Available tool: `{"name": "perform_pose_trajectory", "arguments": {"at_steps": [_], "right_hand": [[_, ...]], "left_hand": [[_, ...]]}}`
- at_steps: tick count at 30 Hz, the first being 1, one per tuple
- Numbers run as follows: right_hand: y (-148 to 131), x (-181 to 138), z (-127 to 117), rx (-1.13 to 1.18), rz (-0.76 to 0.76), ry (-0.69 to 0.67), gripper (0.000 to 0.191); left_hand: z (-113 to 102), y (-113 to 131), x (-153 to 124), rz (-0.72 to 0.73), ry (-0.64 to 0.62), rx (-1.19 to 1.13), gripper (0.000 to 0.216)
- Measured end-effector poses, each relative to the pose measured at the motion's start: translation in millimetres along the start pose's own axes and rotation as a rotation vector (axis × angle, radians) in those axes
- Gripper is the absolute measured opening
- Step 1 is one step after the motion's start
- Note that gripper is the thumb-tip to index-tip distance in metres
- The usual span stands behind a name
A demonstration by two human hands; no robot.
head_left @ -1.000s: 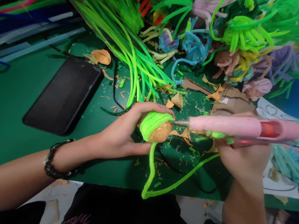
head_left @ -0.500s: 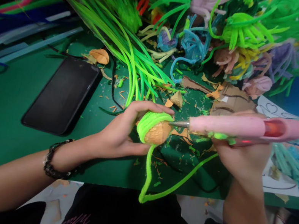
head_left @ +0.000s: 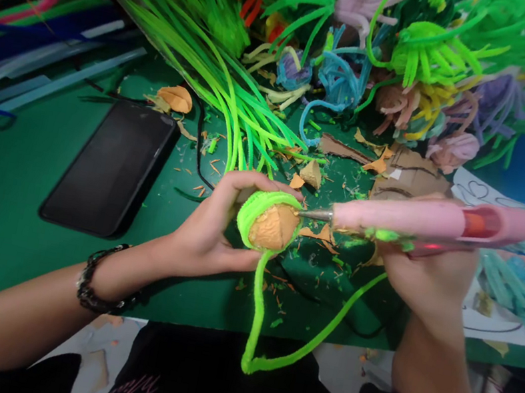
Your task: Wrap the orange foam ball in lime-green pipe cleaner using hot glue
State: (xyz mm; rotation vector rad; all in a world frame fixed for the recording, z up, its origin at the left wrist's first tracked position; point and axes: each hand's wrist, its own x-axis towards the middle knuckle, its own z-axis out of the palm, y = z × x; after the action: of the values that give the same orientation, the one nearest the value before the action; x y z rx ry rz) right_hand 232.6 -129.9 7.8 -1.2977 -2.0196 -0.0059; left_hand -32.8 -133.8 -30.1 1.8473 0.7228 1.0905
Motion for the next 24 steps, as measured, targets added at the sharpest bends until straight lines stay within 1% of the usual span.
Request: {"name": "perform_pose_trajectory", "arguments": {"at_steps": [5, 8, 10, 13, 16, 24], "right_hand": [[0.3, -0.6, 1.4, 0.014, 0.04, 0.007, 0.025], [-2.2, 0.3, 2.9, 0.045, 0.056, 0.049, 0.031], [-4.4, 1.2, 3.3, 0.078, 0.06, 0.06, 0.032], [-7.3, 1.6, 2.7, 0.074, 0.096, 0.012, 0.025], [-8.5, 1.1, 1.3, 0.042, 0.13, -0.014, 0.022], [-9.6, 1.8, -1.3, 0.009, 0.077, -0.069, 0.021]], "left_hand": [[0.0, 1.6, 0.3, -0.022, 0.002, 0.049, 0.048], [0.4, 2.3, 0.8, -0.01, 0.014, -0.026, 0.046], [1.1, 1.6, 1.1, -0.005, 0.026, -0.112, 0.047], [2.2, -0.5, 1.4, -0.001, 0.049, -0.204, 0.05], [2.4, -1.4, 2.2, 0.01, 0.06, -0.228, 0.052], [-0.2, 1.9, 3.0, -0.06, 0.094, -0.176, 0.051]]}}
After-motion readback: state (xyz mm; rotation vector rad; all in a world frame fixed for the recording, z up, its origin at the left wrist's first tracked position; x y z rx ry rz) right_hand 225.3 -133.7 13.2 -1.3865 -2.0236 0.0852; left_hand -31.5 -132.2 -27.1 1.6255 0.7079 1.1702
